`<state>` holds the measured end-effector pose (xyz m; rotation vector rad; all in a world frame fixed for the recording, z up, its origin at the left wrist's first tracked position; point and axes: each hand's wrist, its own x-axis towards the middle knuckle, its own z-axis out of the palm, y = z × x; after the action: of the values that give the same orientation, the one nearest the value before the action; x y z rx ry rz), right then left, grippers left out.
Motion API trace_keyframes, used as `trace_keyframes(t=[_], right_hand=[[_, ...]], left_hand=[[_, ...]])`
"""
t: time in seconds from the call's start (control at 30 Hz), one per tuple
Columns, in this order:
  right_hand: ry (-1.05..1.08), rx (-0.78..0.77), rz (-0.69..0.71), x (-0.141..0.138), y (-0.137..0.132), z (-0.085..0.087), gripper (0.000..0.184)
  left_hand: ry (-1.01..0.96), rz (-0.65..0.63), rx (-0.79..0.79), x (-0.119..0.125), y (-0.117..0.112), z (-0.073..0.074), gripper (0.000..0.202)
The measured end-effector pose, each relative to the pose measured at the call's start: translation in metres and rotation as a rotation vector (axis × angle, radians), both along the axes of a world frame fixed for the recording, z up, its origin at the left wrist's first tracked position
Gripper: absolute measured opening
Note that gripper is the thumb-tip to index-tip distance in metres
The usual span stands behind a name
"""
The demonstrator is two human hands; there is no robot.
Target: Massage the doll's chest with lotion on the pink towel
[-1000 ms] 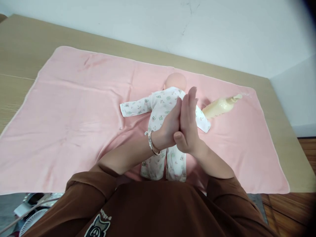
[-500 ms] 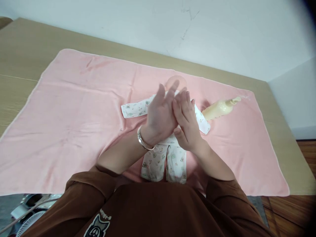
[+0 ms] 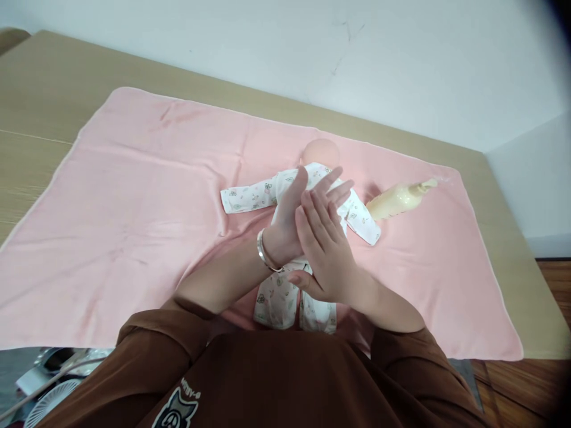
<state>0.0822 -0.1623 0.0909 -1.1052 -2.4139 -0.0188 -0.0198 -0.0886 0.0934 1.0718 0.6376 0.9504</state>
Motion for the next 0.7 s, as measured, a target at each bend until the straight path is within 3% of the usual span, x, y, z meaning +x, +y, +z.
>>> trace_keyframes(t=[0.07, 0.13, 0.23, 0.4, 0.53, 0.6, 0.7], right_hand=[[0.017, -0.011, 0.040, 0.000, -0.003, 0.000, 0.087], [0.037, -0.032, 0.050, 0.003, -0.003, 0.000, 0.083], [0.063, -0.040, 0.002, 0.010, 0.004, -0.001, 0.076], [0.127, 0.026, -0.123, 0.028, 0.017, 0.009, 0.077], [0.135, 0.029, -0.228, 0.038, 0.016, 0.021, 0.072], [0.125, 0.028, -0.262, 0.038, 0.012, 0.024, 0.072], [0.110, 0.035, -0.243, 0.031, 0.007, 0.022, 0.081]], left_hand=[[-0.031, -0.050, -0.033, -0.015, 0.009, 0.016, 0.073], [-0.049, 0.006, -0.033, -0.025, 0.012, 0.031, 0.071], [-0.138, 0.019, -0.106, -0.027, 0.006, 0.044, 0.072], [-0.435, -0.322, -0.439, -0.006, -0.021, 0.040, 0.073], [-0.502, -0.578, -0.600, 0.008, -0.034, 0.034, 0.078], [-0.477, -0.635, -0.653, 0.009, -0.035, 0.032, 0.081], [-0.432, -0.594, -0.693, 0.009, -0.033, 0.031, 0.078]])
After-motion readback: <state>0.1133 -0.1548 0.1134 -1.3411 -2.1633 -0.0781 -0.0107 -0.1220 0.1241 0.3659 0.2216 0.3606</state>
